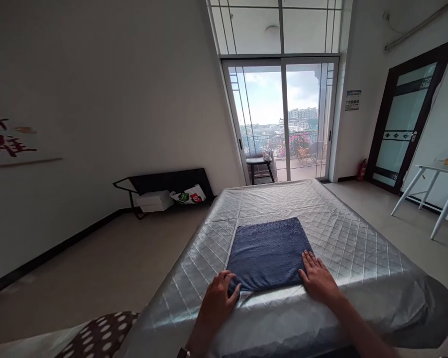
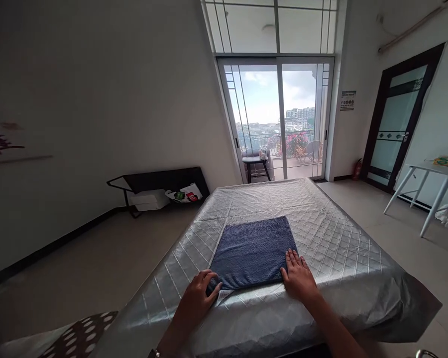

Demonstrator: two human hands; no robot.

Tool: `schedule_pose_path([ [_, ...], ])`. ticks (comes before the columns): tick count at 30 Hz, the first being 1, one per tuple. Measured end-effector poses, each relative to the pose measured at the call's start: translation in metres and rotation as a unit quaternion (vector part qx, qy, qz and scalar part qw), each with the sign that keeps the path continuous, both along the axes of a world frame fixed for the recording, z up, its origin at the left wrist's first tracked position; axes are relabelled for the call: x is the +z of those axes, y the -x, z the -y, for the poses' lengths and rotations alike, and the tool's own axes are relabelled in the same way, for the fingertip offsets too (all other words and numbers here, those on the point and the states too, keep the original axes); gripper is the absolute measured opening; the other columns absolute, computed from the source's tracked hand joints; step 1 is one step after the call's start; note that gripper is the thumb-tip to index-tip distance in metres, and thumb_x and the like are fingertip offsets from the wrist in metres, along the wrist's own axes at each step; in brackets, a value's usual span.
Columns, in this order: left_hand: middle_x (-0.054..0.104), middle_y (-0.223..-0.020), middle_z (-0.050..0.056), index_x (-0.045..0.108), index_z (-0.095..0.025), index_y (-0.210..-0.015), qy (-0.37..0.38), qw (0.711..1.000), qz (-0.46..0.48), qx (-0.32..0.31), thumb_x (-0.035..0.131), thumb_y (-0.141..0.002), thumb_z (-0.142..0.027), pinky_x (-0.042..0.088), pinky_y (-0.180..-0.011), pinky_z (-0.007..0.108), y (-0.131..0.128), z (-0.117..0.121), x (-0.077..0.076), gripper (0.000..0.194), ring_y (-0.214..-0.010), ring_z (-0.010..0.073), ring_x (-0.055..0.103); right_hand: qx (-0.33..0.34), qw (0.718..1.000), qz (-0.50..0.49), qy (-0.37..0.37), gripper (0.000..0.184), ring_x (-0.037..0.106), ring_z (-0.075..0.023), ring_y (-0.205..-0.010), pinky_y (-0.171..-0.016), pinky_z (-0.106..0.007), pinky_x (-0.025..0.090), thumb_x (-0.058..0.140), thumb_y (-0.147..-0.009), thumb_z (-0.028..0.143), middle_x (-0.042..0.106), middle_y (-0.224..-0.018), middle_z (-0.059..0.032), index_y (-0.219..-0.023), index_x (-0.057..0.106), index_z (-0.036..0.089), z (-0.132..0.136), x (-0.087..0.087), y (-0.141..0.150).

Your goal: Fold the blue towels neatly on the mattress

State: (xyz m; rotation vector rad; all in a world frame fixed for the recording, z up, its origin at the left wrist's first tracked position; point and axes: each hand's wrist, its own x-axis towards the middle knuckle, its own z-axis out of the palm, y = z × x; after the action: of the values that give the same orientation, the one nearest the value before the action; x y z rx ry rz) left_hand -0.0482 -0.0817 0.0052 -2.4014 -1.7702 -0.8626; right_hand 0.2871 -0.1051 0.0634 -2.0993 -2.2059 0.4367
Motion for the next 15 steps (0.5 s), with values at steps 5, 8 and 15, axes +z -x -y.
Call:
schedule_pose_path([
  [5, 0.072, -0.091, 0.004, 0.069, -0.025, -0.084, 0.044, 0.998, 0.024, -0.039, 0.059, -0.086, -0.034, 0.055, -0.088, 0.041, -0.004, 0.011, 0.020, 0.014, -0.091, 0.0243, 0.067, 0.001, 1.000, -0.005, -0.001, 0.067, 0.014, -0.0204, -0.156, -0.126, -0.038, 0.013, 0.026, -0.101, 0.036, 0.020, -0.167, -0.0115, -0.160, 0.025, 0.005, 0.001, 0.002, -0.001],
  [8, 0.073, -0.091, 0.004, 0.071, -0.025, -0.086, 0.051, 0.997, 0.025, -0.053, 0.060, -0.082, -0.028, 0.055, -0.089, 0.041, -0.004, 0.014, 0.026, 0.012, -0.091, 0.0245, 0.068, 0.001, 1.000, -0.010, -0.010, 0.067, 0.015, -0.0210, -0.156, -0.125, -0.037, 0.014, 0.027, -0.101, 0.038, 0.021, -0.167, -0.0109, -0.160, 0.026, 0.006, 0.000, -0.002, -0.002],
  [15, 0.074, -0.109, 0.004, 0.074, -0.030, -0.114, 0.074, 0.984, 0.054, -0.156, 0.062, -0.076, -0.016, 0.055, -0.095, 0.038, -0.007, 0.016, 0.024, 0.042, -0.103, 0.0226, 0.070, 0.003, 1.000, -0.017, -0.020, 0.067, 0.015, -0.0212, -0.156, -0.125, -0.038, 0.013, 0.026, -0.101, 0.039, 0.020, -0.167, -0.0094, -0.160, 0.026, 0.008, -0.003, -0.010, -0.004],
])
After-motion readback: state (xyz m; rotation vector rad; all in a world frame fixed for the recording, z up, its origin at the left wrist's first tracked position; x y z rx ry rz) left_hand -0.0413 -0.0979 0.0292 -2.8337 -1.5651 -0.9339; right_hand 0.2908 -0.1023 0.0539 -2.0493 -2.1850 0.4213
